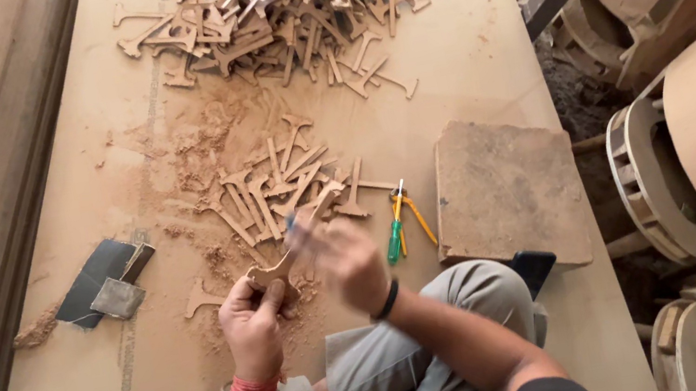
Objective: The person sits on the floor and smooths small wooden parts using a sanding block. They pick up each piece, sand its edges, and place it back on the table, repeating the process for multiple items.
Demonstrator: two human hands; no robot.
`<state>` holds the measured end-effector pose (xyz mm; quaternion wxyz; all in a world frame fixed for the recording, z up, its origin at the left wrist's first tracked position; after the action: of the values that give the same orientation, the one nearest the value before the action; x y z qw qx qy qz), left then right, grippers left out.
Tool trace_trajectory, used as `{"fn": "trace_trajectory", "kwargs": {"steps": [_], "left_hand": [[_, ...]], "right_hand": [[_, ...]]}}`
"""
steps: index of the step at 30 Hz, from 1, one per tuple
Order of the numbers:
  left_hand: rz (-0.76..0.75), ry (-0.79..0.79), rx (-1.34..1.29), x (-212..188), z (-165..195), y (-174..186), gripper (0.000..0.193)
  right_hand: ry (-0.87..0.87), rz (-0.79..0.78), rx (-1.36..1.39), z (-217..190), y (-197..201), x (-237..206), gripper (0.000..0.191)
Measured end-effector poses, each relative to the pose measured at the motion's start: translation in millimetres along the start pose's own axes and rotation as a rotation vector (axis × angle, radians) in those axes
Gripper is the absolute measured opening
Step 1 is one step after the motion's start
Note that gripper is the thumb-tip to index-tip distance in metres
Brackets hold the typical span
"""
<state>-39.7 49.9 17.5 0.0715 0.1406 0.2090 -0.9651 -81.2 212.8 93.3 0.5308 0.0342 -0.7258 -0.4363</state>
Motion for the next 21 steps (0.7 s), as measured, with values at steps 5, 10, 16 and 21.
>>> {"fn": "trace_trajectory", "kwargs": {"steps": [5,10,16,21], "left_hand": [[-0.088,0.079,-0.181,11,-19,7,0.005],[-0.145,0.158,-0.295,18,-36,11,0.007],[-0.133,0.233,-0.346,21,-47,14,0.006],[-0.145,0.251,-0.349,20,-46,16,0.008]], "right_hand": [[-0.120,0.131,-0.156,14,5,-8,0.046],[0.066,0.076,-0.019,1,3,-5,0.035],[-0.070,0.099,-0.079,9,9,5,0.032],[0.024,0.060,-0.021,4,9,3,0.039]]}}
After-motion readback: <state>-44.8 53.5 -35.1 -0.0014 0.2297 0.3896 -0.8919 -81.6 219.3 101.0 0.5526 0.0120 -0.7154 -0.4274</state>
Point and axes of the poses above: each hand's wrist, its own x-axis towards the middle knuckle, its own y-axis out of the back of the hand, z = x × y, the point moved 5 cm from there along x, towards the middle knuckle, and after that the axes turned 11 degrees about y, right-handed, at the moved point
